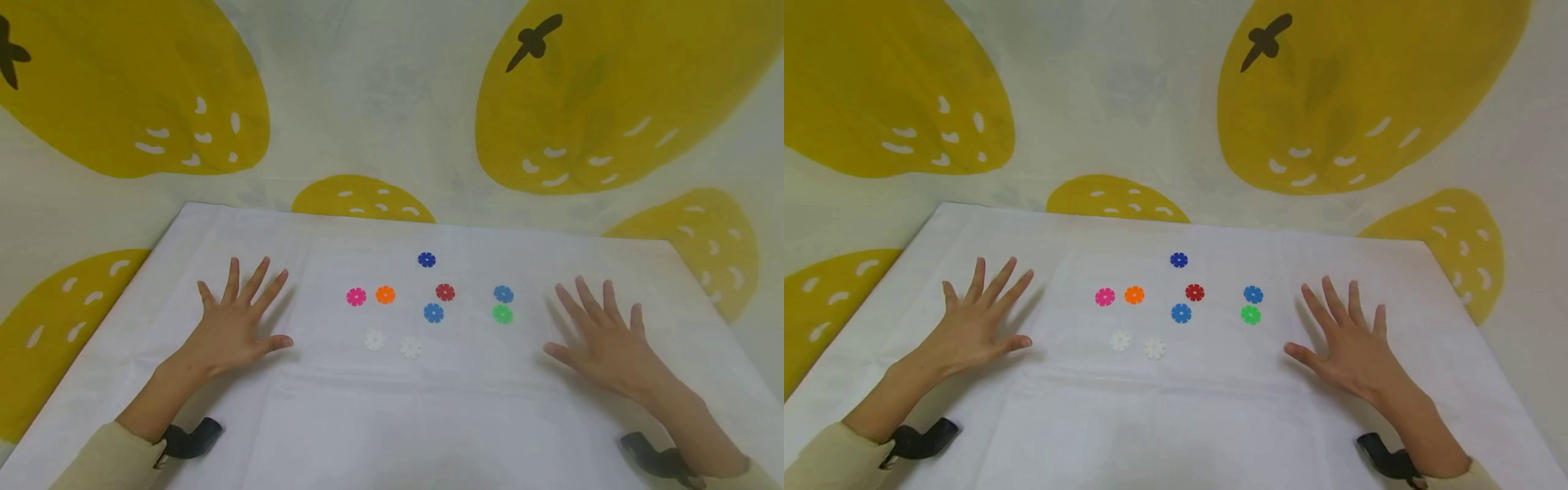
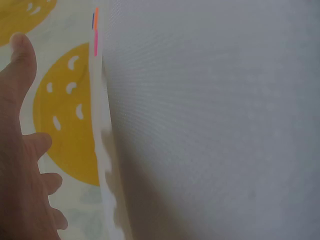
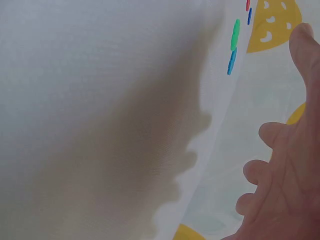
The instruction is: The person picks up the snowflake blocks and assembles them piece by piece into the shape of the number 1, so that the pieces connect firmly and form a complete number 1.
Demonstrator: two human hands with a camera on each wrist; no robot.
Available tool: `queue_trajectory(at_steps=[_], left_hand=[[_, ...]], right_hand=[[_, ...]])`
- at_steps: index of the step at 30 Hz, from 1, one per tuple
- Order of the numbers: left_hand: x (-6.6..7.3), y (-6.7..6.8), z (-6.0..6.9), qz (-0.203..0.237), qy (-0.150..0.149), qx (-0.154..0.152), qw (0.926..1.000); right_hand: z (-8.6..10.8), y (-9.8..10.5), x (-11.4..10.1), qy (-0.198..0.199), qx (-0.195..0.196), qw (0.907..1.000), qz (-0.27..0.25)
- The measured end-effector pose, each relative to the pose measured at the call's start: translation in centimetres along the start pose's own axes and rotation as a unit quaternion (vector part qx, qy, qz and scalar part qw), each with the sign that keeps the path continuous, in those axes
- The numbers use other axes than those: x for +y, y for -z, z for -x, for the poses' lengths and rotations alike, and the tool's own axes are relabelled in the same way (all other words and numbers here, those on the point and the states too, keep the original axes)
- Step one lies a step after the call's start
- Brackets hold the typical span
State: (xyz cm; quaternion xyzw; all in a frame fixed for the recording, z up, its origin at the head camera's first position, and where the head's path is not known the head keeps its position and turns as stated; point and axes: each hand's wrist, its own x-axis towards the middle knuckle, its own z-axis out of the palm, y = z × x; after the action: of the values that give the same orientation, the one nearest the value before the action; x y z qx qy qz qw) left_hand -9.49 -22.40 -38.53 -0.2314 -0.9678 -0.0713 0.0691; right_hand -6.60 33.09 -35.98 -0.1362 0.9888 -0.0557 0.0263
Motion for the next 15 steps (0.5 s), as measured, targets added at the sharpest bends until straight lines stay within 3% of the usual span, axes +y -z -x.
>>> queue_trajectory(at_steps=[15], left_hand=[[0.44, 0.49, -0.66, 0.016, -0.007, -0.006, 0.9998]], right_hand=[[-0.14, 0.29, 0.22, 0.004, 0.007, 1.0, -0.002]])
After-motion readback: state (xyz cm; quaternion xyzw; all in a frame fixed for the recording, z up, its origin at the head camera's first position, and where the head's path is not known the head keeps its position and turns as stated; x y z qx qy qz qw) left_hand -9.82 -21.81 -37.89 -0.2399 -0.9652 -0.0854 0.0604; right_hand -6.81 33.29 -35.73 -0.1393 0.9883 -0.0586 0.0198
